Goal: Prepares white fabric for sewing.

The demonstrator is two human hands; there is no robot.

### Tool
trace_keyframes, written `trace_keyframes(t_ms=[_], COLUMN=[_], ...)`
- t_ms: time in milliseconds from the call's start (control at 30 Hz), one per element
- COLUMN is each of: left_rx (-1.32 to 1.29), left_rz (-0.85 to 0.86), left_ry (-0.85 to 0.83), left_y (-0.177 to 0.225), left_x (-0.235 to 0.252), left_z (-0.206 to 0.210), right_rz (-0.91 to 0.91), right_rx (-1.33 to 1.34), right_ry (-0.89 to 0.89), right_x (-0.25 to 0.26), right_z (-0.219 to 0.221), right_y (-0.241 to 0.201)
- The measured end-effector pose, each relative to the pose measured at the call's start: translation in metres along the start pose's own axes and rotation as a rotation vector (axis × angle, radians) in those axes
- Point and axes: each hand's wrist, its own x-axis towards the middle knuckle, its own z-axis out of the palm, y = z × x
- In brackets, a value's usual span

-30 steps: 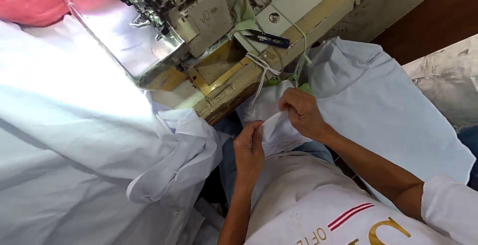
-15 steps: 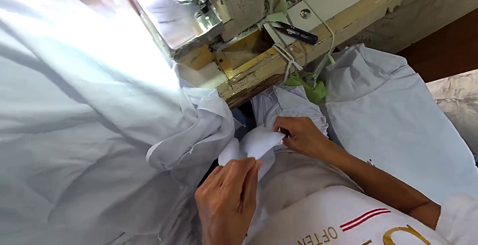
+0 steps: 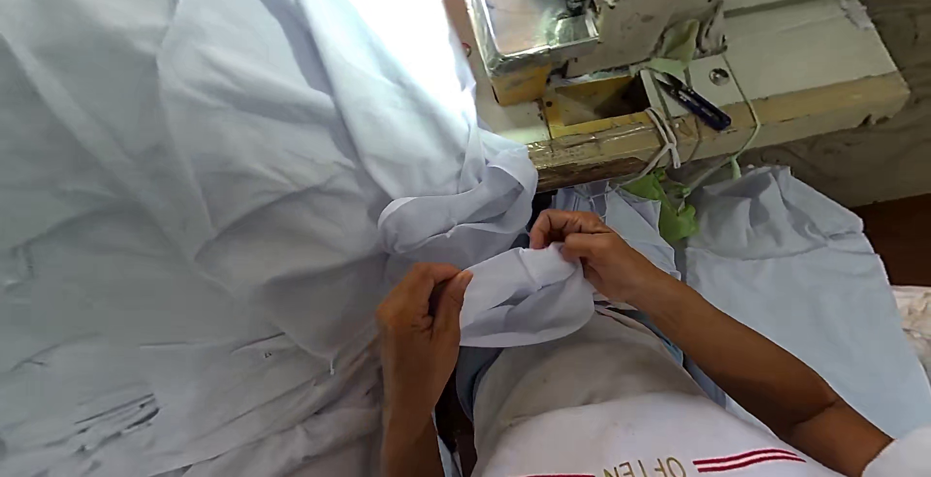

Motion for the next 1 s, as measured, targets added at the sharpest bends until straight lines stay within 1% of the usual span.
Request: trace_keyframes(t_ms=[67,133,233,333,400,533,633,733,833,900,933,1000], left_rx=[-0.030,-0.071,-0.131,-0.182,-0.193,-0.085,0.076,0.175,0.155,0.174,0.204,0.286], left_rz=[-0.010,-0.009,-0.010,-0.016,-0.018,0.024,0.103,0.229,0.293,0.310,0.312,0.311], left_ry=[-0.001,-0.016,-0.039,-0.080,-0.131,-0.213,-0.200,-0.187,-0.297,-0.382,-0.413,-0.427], left_y=[-0.007,-0.014,-0.021,-0.024,-0.025,-0.026,-0.024,-0.030,-0.053,-0.070,-0.075,-0.080], left_x=[-0.001,-0.002,-0.004,-0.003,-0.001,0.007,0.029,0.063,0.096,0.106,0.106,0.102], left_z=[0.000,-0.002,-0.003,-0.006,-0.010,-0.018,-0.025,-0.024,-0.008,0.004,0.007,0.010], right_rz=[0.036,0.026,-0.124,-0.301,-0.402,-0.495,-0.522,-0.514,-0.397,-0.294,-0.269,-0.313], right_rx=[-0.006,-0.047,-0.128,-0.346,-0.526,-0.835,-0.999,-1.135,-1.172,-1.218,-1.241,-1.267], right_ry=[-0.049,-0.046,-0.020,-0.004,-0.029,-0.108,-0.108,-0.168,-0.323,-0.396,-0.418,-0.431], right_x=[0.002,0.001,0.002,0.004,0.002,0.000,0.015,0.050,0.097,0.119,0.124,0.122], right_z=[0.000,0.003,0.007,0.008,0.008,0.011,0.012,0.008,-0.001,-0.004,-0.005,-0.008], right_y=[0.002,0.001,0.001,0.001,-0.002,-0.010,-0.019,-0.039,-0.050,-0.049,-0.049,-0.045])
